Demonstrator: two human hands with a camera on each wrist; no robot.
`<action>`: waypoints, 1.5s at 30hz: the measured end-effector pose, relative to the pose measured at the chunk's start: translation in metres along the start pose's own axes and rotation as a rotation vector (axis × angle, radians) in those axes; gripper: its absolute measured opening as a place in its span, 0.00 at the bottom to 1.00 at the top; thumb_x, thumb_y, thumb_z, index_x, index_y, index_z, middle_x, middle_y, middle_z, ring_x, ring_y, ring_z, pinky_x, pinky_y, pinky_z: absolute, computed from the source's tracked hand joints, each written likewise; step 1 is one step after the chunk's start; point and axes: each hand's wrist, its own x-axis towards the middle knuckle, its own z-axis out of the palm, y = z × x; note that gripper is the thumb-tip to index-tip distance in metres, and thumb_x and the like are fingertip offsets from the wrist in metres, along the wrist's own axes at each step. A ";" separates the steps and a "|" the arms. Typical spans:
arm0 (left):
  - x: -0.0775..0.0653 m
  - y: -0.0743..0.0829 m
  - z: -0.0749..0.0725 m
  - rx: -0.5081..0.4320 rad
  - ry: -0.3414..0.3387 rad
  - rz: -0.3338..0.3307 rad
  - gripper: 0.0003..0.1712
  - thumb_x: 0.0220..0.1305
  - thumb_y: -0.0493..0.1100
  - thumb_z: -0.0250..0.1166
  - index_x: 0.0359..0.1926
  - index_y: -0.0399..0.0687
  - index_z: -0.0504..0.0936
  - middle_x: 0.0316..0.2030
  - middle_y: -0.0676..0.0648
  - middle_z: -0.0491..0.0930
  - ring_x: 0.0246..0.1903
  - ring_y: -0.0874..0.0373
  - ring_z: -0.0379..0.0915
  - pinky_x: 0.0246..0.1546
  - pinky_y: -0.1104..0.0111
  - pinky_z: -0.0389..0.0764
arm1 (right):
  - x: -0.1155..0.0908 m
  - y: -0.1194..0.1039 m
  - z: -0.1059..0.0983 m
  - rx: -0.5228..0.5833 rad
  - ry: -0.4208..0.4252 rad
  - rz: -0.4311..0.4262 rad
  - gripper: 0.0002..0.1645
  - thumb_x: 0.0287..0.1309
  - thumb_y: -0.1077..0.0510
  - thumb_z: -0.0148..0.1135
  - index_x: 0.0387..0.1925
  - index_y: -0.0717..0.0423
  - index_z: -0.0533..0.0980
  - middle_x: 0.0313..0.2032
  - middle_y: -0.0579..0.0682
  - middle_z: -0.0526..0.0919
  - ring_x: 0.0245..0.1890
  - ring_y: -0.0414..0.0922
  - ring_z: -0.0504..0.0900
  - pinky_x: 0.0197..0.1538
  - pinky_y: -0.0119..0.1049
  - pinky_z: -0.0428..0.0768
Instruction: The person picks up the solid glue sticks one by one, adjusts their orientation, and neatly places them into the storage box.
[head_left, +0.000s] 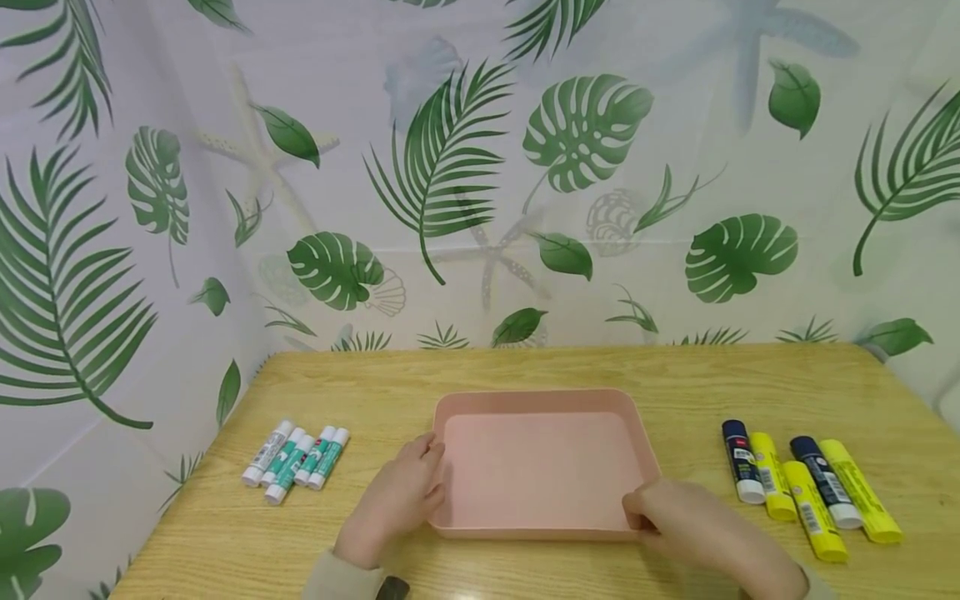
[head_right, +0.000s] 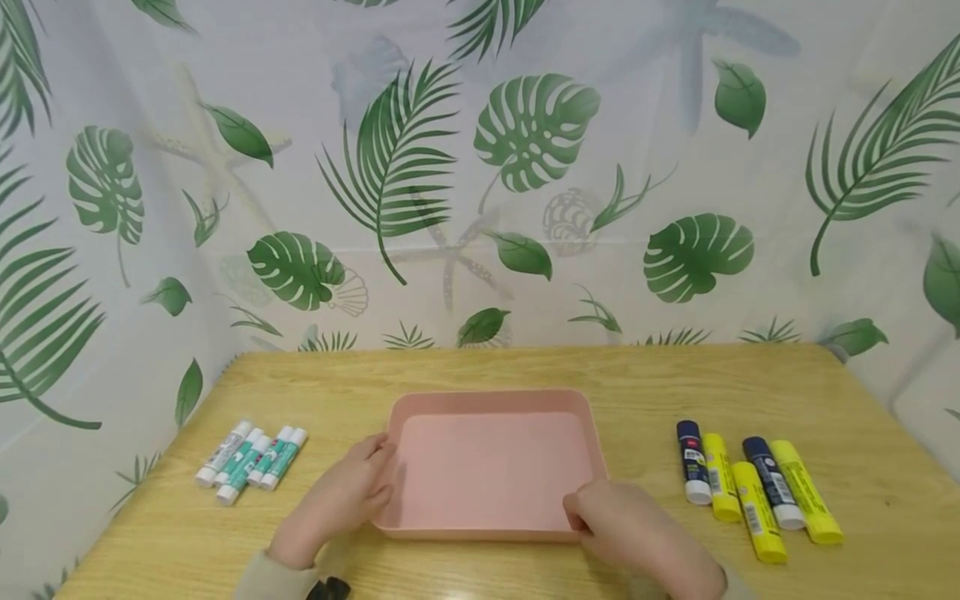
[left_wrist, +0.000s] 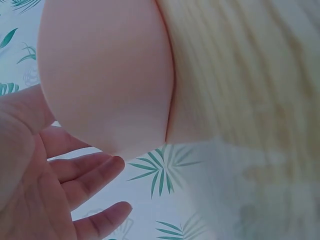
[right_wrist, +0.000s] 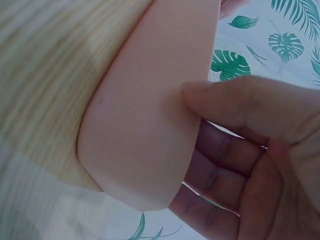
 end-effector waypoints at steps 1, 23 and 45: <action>0.001 0.000 0.000 -0.002 0.001 0.000 0.27 0.55 0.40 0.60 0.52 0.27 0.69 0.53 0.31 0.65 0.53 0.41 0.63 0.46 0.53 0.70 | -0.001 0.000 -0.001 0.003 0.001 0.003 0.12 0.46 0.63 0.63 0.18 0.46 0.70 0.16 0.35 0.65 0.17 0.33 0.63 0.21 0.27 0.64; -0.002 0.008 -0.005 -0.052 -0.029 -0.013 0.20 0.58 0.35 0.55 0.52 0.29 0.70 0.54 0.31 0.65 0.53 0.40 0.62 0.44 0.48 0.70 | -0.006 0.003 -0.016 0.017 0.140 0.128 0.05 0.49 0.61 0.59 0.24 0.48 0.71 0.18 0.37 0.67 0.18 0.34 0.64 0.21 0.28 0.65; -0.001 0.006 -0.003 -0.053 -0.017 0.058 0.17 0.55 0.28 0.51 0.47 0.35 0.74 0.51 0.29 0.66 0.53 0.39 0.62 0.49 0.54 0.68 | -0.013 0.008 -0.046 -0.047 0.300 0.296 0.06 0.47 0.59 0.63 0.30 0.54 0.77 0.25 0.42 0.76 0.24 0.38 0.72 0.24 0.31 0.71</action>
